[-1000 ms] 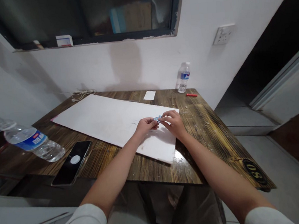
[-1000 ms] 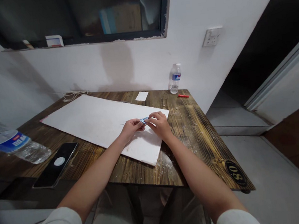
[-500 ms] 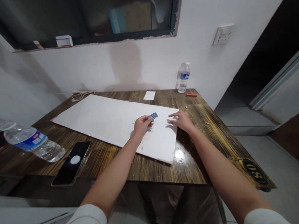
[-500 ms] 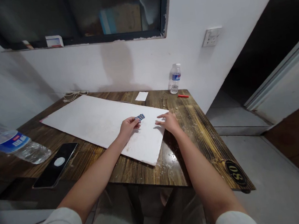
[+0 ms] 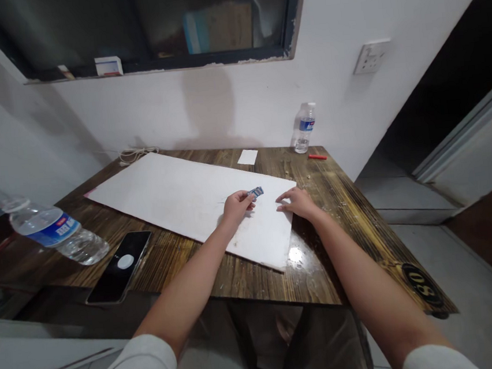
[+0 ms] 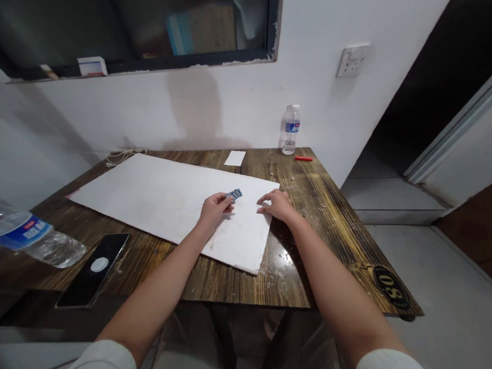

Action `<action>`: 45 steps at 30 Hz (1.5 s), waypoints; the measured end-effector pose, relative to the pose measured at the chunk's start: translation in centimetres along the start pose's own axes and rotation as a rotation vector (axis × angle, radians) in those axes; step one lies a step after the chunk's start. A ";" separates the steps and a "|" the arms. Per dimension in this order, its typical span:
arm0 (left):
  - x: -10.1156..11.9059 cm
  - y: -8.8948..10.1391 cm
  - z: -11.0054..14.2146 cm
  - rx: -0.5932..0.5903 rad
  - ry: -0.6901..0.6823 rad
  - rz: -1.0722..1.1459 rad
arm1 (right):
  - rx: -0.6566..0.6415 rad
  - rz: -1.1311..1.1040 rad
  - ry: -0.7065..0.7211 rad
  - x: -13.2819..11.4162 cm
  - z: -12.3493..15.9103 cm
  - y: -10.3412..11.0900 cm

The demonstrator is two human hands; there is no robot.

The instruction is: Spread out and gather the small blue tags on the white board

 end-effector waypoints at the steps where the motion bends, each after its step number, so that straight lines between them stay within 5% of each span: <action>1: 0.0 0.0 0.0 -0.002 0.002 -0.002 | 0.008 -0.004 0.005 0.1 0.0 -0.1; 18: -0.3 -0.1 0.1 -0.032 0.034 -0.020 | 0.079 -0.025 -0.138 -0.6 -0.1 -0.3; 26: -0.3 0.0 0.0 -0.022 0.027 -0.046 | 0.306 -0.292 -0.038 -2.6 -0.4 1.2; 32: -0.7 0.0 0.0 -0.005 -0.053 -0.153 | 0.034 -0.867 -0.175 -6.6 0.1 0.8; 37: -0.3 0.0 0.4 -0.010 -0.143 -0.280 | -0.117 -1.014 -0.280 -8.2 0.9 -0.1; 45: -0.2 0.0 0.7 -0.082 -0.187 -0.295 | -0.084 -1.155 -0.400 -7.9 1.1 -0.8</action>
Point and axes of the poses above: each hand's wrist, its own z-axis away from the middle knuckle, its own y-axis out of the back of the hand, x = y × z, the point moved 1 cm from there along -z, towards the middle knuckle, and after that the axes turned 13 degrees about -z, right-handed, at the moved point
